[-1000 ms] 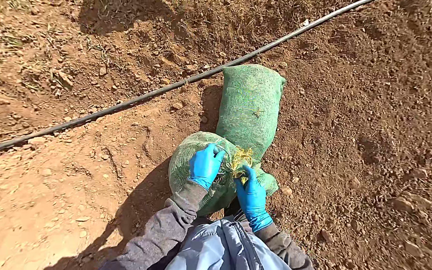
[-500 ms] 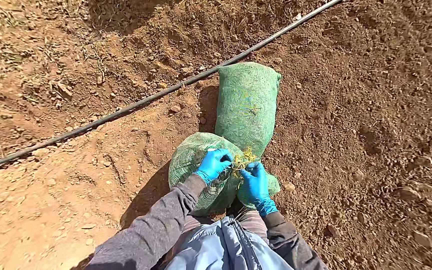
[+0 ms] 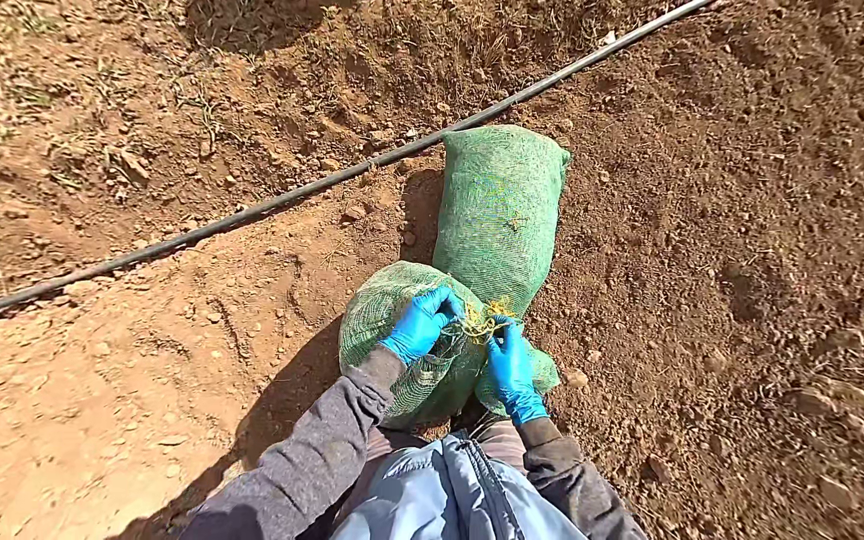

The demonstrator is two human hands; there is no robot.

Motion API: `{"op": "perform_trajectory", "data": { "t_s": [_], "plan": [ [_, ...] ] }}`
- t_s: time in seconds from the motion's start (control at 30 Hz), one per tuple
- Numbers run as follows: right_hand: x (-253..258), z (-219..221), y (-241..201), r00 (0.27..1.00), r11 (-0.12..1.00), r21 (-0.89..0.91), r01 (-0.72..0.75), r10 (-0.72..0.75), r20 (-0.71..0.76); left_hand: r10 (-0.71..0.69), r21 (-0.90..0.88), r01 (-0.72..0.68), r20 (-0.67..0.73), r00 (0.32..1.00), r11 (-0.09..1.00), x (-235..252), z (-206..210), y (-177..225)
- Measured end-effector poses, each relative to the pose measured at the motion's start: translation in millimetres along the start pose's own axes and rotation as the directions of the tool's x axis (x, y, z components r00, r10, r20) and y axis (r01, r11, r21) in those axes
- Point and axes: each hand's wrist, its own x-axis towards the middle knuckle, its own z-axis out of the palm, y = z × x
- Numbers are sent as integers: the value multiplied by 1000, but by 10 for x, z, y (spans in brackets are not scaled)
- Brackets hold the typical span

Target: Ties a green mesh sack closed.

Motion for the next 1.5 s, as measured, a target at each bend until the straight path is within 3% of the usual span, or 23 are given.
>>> {"op": "perform_trajectory", "data": {
  "t_s": [0.17, 0.3, 0.4, 0.47, 0.53, 0.63, 0.73, 0.83, 0.93, 1.1, 1.3, 1.5],
  "plan": [
    [28, -66, 6, 997, 997, -36, -75, 74, -16, -92, -359, 38, -133, 987, 932, 88, 109, -195],
    [61, -108, 58, 999, 991, 136, -16, 12, 33, -256, -494, 146, -162, 953, 857, 121, 231, -345],
    [44, -148, 102, 996, 970, 238, 40, -56, 62, -224, -292, 210, -12, 975, 933, 59, 138, -241],
    [22, -158, 108, 996, 965, 259, 36, -54, 65, -122, 60, 118, 64, 990, 991, 19, 68, -200],
    [-3, -137, 94, 995, 964, 264, 42, -64, 78, -108, 376, 67, 88, 990, 924, 0, 67, -112],
    [-39, -89, 50, 991, 958, 279, 64, -93, 93, -303, 603, 222, 34, 952, 766, 41, 146, 21],
    [-74, -82, 44, 991, 953, 295, 70, -101, 93, -360, 634, 223, 94, 928, 740, 80, 169, 34],
    [-92, -92, 47, 990, 960, 269, 83, -110, 88, -328, 499, 188, 210, 921, 846, 101, 94, 31],
    [-106, -71, 2, 984, 983, 125, 137, -150, 95, -323, 387, 193, 306, 895, 902, 102, 23, 39],
    [-181, -42, -156, 974, 976, -108, 189, -172, 147, -394, 579, 146, 330, 857, 802, 156, -210, 220],
    [-229, -4, -167, 940, 917, -219, 333, -340, 7, -313, 581, 39, 381, 870, 813, 322, -473, 366],
    [-265, -386, -235, 946, 860, -440, 258, -318, -66, -299, 603, -3, 400, 866, 798, 458, -600, 500]
  ]
}}
